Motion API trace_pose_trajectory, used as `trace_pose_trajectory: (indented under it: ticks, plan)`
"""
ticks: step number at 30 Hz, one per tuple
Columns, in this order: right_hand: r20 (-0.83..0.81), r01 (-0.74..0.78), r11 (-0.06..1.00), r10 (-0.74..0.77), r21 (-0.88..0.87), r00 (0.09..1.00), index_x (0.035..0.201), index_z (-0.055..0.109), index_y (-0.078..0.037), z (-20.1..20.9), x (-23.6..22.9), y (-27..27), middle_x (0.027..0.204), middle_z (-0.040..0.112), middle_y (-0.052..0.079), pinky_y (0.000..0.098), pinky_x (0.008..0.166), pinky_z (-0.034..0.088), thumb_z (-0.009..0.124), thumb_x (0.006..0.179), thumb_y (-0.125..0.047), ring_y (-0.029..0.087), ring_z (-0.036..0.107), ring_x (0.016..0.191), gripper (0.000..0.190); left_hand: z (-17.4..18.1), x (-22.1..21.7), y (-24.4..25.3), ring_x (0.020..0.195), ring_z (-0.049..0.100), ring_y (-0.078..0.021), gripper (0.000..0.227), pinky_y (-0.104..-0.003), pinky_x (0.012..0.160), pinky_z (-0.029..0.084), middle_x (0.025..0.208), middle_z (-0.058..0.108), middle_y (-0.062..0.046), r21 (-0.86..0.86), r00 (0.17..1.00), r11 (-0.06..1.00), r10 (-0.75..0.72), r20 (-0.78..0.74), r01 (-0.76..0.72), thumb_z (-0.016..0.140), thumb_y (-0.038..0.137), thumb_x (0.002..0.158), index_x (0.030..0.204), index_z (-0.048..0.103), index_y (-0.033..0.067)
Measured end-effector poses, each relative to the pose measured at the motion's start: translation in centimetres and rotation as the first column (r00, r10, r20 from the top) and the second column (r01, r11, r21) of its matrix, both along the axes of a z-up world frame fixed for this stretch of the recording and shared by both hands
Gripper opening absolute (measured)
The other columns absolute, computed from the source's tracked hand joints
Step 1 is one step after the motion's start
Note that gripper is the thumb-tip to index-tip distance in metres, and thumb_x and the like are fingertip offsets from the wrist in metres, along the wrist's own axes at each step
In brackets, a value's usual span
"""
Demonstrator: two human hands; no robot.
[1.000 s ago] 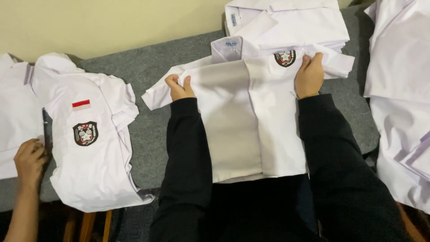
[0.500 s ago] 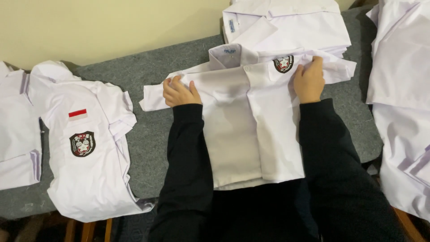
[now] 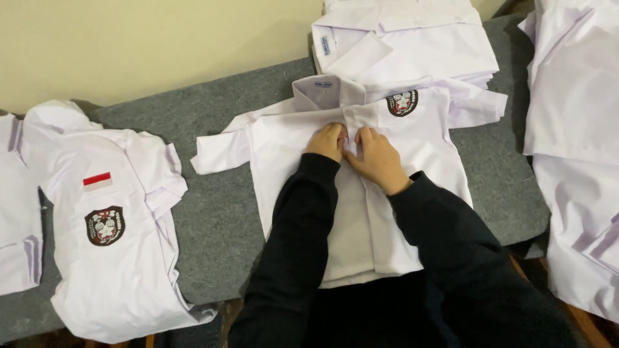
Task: Buttoning and smoothing out white school shirts on a work table.
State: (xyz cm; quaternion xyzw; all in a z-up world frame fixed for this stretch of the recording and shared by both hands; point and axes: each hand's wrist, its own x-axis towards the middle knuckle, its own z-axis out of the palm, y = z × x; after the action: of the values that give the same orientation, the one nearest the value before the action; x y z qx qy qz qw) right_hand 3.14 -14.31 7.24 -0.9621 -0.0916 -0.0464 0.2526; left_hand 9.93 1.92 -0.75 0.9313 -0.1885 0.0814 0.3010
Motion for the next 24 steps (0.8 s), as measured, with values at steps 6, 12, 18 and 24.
trace_pose_trajectory:
  ticks: [6,12,18,24]
  plan:
    - [-0.011,-0.004,1.000,0.004,0.014,1.000,0.096,0.057,-0.011,-1.5,1.0,-0.4,0.090,0.064,0.013,0.0509,0.072,0.057,0.077,0.084,-0.032,0.040,0.069,0.086,0.031,1.4,-1.8,-0.2,0.097,0.066,-0.0294,0.044,-0.041,0.087,0.055,0.099,0.058,-0.001,-0.009,1.000,1.000,-0.016,-0.005,0.016,0.076,0.009,0.076,0.109,0.051,0.0225]
    - [0.013,-0.049,0.978,0.047,0.204,0.999,0.096,0.066,-0.013,-2.8,2.1,-2.8,0.086,0.065,0.012,0.0464,0.073,0.057,0.067,0.092,-0.018,0.038,0.070,0.084,0.007,3.9,-4.0,-1.4,0.109,0.058,-0.0263,0.054,-0.039,0.089,0.056,0.112,0.050,-0.001,0.176,0.988,0.973,0.142,0.065,-0.152,0.081,0.014,0.076,0.115,0.046,0.0236]
    - [0.066,-0.089,0.967,0.076,0.238,0.995,0.092,0.065,-0.009,-2.3,1.8,-2.6,0.082,0.060,0.015,0.0483,0.068,0.054,0.075,0.084,-0.018,0.039,0.066,0.076,0.015,1.6,-2.7,-1.6,0.098,0.058,-0.0239,0.031,-0.039,0.082,0.052,0.094,0.051,0.004,0.095,0.965,0.977,0.166,0.203,-0.189,0.080,0.032,0.077,0.090,0.053,0.0252]
    - [0.055,-0.061,0.959,0.047,0.277,0.997,0.088,0.068,-0.008,-2.9,1.9,-2.8,0.080,0.061,0.015,0.0457,0.069,0.055,0.074,0.083,-0.013,0.039,0.067,0.078,0.009,-1.4,-2.3,-3.0,0.088,0.066,-0.0221,0.022,-0.032,0.076,0.057,0.087,0.056,0.000,0.010,0.975,0.980,0.196,0.102,-0.198,0.075,0.025,0.083,0.094,0.057,0.0193]
